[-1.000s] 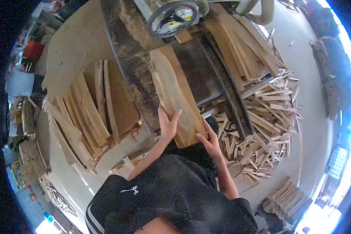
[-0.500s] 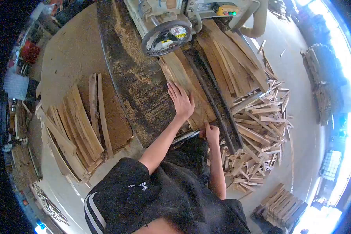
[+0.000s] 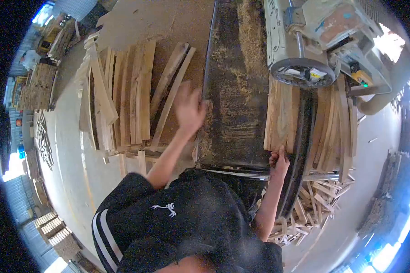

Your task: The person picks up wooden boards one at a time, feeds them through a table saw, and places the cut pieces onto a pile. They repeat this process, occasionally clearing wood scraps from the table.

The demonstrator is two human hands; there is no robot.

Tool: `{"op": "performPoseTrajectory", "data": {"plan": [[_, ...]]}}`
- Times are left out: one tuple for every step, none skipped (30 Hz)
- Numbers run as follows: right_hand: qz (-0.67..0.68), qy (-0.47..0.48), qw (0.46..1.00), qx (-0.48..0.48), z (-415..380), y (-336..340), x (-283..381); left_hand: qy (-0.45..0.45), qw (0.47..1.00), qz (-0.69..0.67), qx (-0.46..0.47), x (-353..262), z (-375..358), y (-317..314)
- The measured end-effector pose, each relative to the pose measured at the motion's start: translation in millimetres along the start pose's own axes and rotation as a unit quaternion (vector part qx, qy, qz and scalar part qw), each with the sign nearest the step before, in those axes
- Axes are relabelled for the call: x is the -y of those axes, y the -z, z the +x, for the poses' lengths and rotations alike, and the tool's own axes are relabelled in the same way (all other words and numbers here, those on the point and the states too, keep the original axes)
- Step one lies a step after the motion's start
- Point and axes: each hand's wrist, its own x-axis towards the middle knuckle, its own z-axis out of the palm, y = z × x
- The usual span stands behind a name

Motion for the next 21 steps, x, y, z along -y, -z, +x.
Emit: {"op": "performPoseTrajectory", "data": {"plan": [[0.004,-0.002,1.000,-0.001,5.6,-2.5,5.0,0.033,0.998,0.028,-0.040,27.7,-14.8,9.6],[0.006,0.008,1.000,0.002,11.2,-7.3,13.3,0.065,0.993,0.056,-0.082,47.5,-26.7,13.3],[-0.004,0.011,1.000,-0.005,15.2,-13.3,20.8,0.064,0.992,0.052,-0.091,54.3,-33.0,14.0],[-0.011,0.010,1.000,-0.012,18.9,-18.2,22.7,0.085,0.992,0.076,-0.046,59.6,-39.5,17.5],[-0.009,0.025,1.000,0.005,24.9,-20.7,22.4,0.106,0.989,0.102,0.003,65.2,-45.1,20.0],[-0.006,0.026,1.000,0.007,28.2,-25.3,26.9,0.104,0.989,0.103,0.000,62.3,-45.0,20.4],[0.010,0.031,0.999,0.021,31.3,-32.5,31.6,0.110,0.990,0.085,-0.009,55.4,-44.4,18.6],[0.025,0.035,0.998,0.035,33.7,-38.3,36.8,0.116,0.991,0.067,-0.018,51.6,-46.0,20.2],[0.034,0.029,0.998,0.046,44.2,-41.1,38.6,0.121,0.990,0.060,-0.035,56.4,-50.8,15.7],[0.046,0.024,0.997,0.055,52.9,-45.6,39.0,0.114,0.991,0.060,-0.039,57.3,-53.1,15.1],[0.053,0.026,0.997,0.053,52.9,-55.3,40.6,0.151,0.987,-0.005,-0.046,54.4,-56.2,14.0],[0.068,0.041,0.997,0.024,50.3,-68.4,41.8,0.189,0.978,-0.071,-0.053,51.4,-61.1,9.6],[0.080,0.055,0.995,-0.005,44.7,-82.8,41.5,0.190,0.971,-0.121,-0.075,55.6,-64.9,-5.9],[0.021,0.122,0.992,-0.006,26.5,-100.5,39.4,0.191,0.971,-0.120,-0.074,40.3,-63.8,7.4],[0.012,0.189,0.981,0.049,7.1,-113.2,27.7,0.348,0.870,-0.349,-0.020,12.3,-55.2,30.2],[-0.080,0.261,0.957,0.098,-22.9,-121.8,17.5,0.472,0.689,-0.549,0.031,-9.9,-47.0,38.6],[-0.075,0.343,0.910,0.219,-75.9,-123.3,6.7,0.416,0.687,-0.595,0.022,-27.5,-53.5,33.8],[-0.139,0.233,0.916,0.295,-126.4,-121.4,12.4,0.360,0.683,-0.636,0.015,-41.7,-61.8,30.1],[-0.268,0.273,0.860,0.336,-117.8,-105.1,-25.5,0.302,0.679,-0.663,0.091,-49.8,-58.3,29.7],[-0.266,0.215,0.854,0.393,-163.8,-101.2,-12.9,0.242,0.668,-0.683,0.169,-55.2,-50.5,37.6],[-0.278,0.344,0.843,0.307,-182.4,-91.3,-24.1,0.134,0.784,-0.584,0.160,-67.1,-29.4,79.9]]}}
